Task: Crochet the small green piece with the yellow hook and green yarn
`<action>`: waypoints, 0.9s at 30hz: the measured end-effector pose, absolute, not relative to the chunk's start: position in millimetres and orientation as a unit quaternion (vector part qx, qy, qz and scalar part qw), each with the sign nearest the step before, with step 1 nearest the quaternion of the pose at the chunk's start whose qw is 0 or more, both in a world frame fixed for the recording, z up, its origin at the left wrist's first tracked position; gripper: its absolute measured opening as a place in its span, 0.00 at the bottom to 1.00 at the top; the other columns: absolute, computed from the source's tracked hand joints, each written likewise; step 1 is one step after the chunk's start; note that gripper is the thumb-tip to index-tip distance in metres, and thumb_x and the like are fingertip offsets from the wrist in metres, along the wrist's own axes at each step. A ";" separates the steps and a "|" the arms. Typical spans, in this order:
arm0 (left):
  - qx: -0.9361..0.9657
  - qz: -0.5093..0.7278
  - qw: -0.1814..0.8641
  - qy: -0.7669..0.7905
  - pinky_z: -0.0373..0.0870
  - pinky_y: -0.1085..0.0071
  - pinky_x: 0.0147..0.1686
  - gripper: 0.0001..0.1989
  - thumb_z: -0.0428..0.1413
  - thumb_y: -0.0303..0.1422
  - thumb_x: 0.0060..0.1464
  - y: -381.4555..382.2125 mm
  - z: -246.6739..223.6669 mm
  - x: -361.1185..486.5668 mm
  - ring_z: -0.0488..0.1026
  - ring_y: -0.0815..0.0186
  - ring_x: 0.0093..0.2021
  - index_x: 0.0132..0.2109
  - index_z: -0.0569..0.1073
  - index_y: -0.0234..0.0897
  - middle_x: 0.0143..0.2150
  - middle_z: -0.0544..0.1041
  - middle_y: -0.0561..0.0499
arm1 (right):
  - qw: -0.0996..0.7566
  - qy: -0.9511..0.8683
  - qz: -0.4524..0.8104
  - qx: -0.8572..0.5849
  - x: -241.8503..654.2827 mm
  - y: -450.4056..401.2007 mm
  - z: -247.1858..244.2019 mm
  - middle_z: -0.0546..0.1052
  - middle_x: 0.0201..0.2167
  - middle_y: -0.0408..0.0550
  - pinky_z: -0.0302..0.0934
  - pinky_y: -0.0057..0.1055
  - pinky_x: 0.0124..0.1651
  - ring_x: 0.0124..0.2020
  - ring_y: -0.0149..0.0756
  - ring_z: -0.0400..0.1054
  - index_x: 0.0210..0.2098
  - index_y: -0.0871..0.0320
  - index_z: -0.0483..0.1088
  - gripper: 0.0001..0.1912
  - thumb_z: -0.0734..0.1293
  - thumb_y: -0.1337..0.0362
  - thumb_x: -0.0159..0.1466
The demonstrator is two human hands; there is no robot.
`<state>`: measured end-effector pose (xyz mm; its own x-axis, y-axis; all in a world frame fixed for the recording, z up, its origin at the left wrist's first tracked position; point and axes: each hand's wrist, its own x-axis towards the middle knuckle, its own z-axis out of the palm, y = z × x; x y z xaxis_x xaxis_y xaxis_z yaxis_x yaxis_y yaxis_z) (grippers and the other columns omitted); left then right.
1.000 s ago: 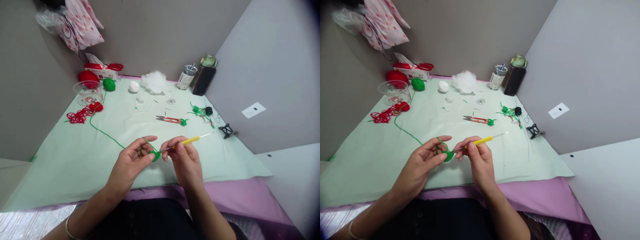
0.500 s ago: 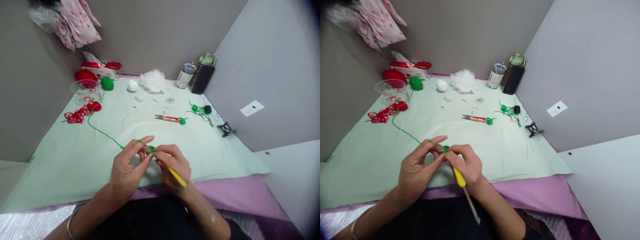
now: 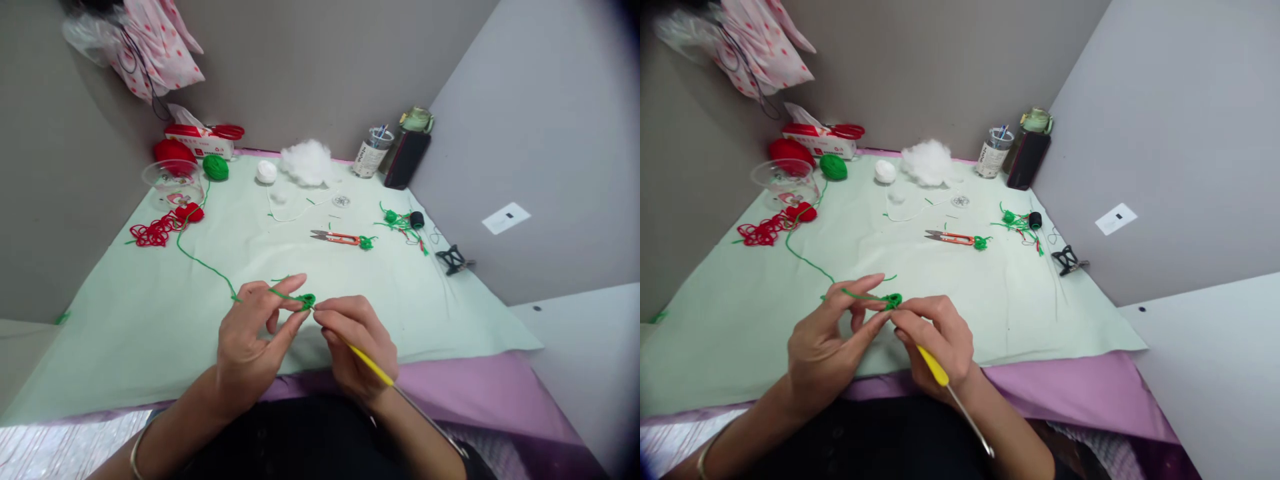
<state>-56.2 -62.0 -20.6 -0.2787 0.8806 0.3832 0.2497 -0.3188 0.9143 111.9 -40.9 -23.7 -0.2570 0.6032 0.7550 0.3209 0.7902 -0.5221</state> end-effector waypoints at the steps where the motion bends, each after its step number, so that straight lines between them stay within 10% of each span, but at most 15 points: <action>1: 0.570 0.601 0.229 0.511 0.71 0.59 0.46 0.21 0.72 0.26 0.53 -61.7 -23.7 -57.9 0.69 0.64 0.26 0.52 0.86 0.52 0.35 0.87 0.54 | 0.530 -0.783 0.125 -0.301 111.7 -42.7 -23.8 0.83 0.42 0.53 0.76 0.36 0.38 0.40 0.41 0.79 0.55 0.52 0.77 0.18 0.66 0.75 0.70; 9: 0.593 0.573 0.297 0.482 0.71 0.57 0.60 0.17 0.68 0.30 0.60 -60.3 -23.5 -64.4 0.82 0.57 0.46 0.55 0.85 0.51 0.40 0.88 0.52 | 0.560 -0.748 0.174 -0.312 114.8 -47.9 -26.9 0.82 0.39 0.51 0.76 0.38 0.39 0.39 0.41 0.78 0.53 0.51 0.76 0.18 0.64 0.75 0.70; 18: 0.453 0.544 0.520 0.478 0.81 0.67 0.48 0.22 0.70 0.37 0.59 -52.5 -7.8 -68.7 0.82 0.62 0.41 0.60 0.81 0.45 0.40 0.84 0.51 | 0.549 -0.770 0.169 -0.279 117.2 -43.4 -8.7 0.81 0.37 0.51 0.75 0.32 0.35 0.35 0.37 0.78 0.52 0.53 0.77 0.16 0.63 0.74 0.71; 27: 0.576 0.529 0.372 0.500 0.81 0.67 0.51 0.16 0.65 0.35 0.62 -56.8 -14.7 -68.3 0.86 0.60 0.42 0.56 0.86 0.52 0.40 0.87 0.50 | 0.484 -0.820 0.145 -0.268 120.6 -40.6 3.9 0.81 0.36 0.52 0.74 0.31 0.34 0.35 0.37 0.76 0.51 0.57 0.75 0.16 0.63 0.77 0.69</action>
<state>-68.3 -56.8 -14.7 -0.0592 0.9697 0.2372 0.1814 -0.2232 0.9577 120.6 -40.6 3.9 -0.3869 0.5797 0.7171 0.2995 0.8145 -0.4968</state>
